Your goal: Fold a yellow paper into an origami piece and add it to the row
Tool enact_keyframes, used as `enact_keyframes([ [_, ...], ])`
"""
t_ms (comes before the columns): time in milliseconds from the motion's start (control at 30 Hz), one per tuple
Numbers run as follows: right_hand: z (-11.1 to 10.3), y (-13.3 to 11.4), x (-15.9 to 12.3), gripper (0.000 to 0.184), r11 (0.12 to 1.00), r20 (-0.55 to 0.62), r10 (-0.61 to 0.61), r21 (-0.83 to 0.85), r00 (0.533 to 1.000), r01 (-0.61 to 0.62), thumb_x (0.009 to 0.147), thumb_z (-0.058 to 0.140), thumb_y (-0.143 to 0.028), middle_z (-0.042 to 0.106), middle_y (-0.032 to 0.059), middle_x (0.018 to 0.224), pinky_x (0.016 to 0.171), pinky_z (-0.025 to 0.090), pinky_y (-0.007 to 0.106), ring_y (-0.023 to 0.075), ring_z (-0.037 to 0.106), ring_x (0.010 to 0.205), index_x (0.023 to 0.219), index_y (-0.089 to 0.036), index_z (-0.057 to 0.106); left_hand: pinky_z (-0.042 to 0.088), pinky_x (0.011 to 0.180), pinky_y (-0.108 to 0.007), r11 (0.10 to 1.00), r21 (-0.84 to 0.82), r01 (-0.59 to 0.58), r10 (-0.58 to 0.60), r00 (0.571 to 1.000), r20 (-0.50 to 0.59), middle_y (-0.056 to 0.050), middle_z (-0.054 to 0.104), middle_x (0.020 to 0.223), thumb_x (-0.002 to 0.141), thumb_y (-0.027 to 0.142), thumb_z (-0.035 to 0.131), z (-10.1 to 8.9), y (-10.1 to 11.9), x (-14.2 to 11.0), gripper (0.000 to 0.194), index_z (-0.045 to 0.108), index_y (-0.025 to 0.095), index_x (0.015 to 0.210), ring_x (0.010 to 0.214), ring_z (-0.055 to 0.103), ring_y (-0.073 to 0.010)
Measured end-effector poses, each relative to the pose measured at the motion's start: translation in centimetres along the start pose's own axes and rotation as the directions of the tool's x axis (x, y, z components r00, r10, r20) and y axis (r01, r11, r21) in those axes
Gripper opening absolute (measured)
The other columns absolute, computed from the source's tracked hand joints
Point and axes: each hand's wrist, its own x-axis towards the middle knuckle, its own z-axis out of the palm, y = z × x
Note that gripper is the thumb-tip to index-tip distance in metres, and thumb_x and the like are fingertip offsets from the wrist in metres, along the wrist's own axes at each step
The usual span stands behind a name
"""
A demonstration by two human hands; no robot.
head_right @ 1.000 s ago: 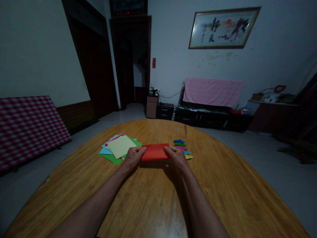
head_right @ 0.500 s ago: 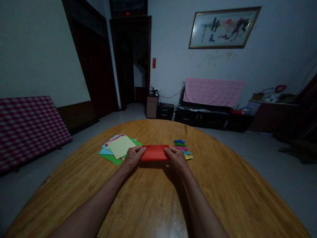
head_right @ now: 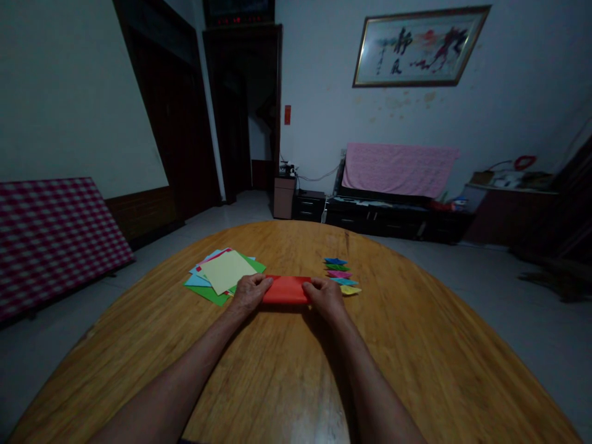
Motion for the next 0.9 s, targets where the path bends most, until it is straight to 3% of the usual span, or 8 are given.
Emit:
enact_keyframes([
  [133,0.8,0.6,-0.2,0.026,0.912,0.036,-0.111,-0.393,0.993,0.116,0.075,0.048,-0.029,0.061,0.0016,0.058,0.053,0.031,0.024,0.0146,0.053,0.057,0.064,-0.017,0.068,0.035,0.062,-0.024,0.929,0.36,-0.079,0.068,0.997,0.042,-0.001,0.057,0.062,0.082,0.027,0.045,0.3,-0.1,-0.6,0.029,0.067,0.016,0.066,0.063,0.051,-0.014],
  [333,1.2,0.0,-0.7,0.026,0.772,0.079,-0.074,-0.626,0.994,0.108,0.078,0.048,-0.026,0.069,0.0073,0.07,0.054,0.03,0.025,0.0162,0.059,0.064,0.076,-0.017,0.072,0.042,0.078,-0.028,0.738,0.652,-0.176,0.118,0.984,0.132,-0.01,0.064,0.089,0.086,0.024,0.041,0.9,0.2,-1.5,0.03,0.069,0.014,0.086,0.087,0.059,-0.0193],
  [500,1.2,-0.2,-0.8,0.024,0.747,0.069,-0.031,-0.662,0.997,0.069,0.079,0.05,-0.027,0.07,0.0088,0.075,0.055,0.03,0.025,0.0174,0.061,0.069,0.078,-0.017,0.072,0.044,0.081,-0.029,0.684,0.7,-0.204,0.129,0.979,0.16,-0.01,0.063,0.092,0.088,0.023,0.04,1.1,0.4,-1.7,0.029,0.067,0.014,0.088,0.092,0.058,-0.0203],
  [900,1.1,0.0,-0.5,0.022,0.774,0.058,0.015,-0.633,0.998,0.025,0.077,0.052,-0.03,0.07,0.0074,0.072,0.052,0.027,0.025,0.0167,0.059,0.066,0.076,-0.018,0.071,0.044,0.079,-0.029,0.686,0.703,-0.187,0.107,0.982,0.158,-0.01,0.062,0.092,0.088,0.022,0.041,1.1,0.9,-1.8,0.028,0.067,0.014,0.087,0.092,0.057,-0.0204],
])
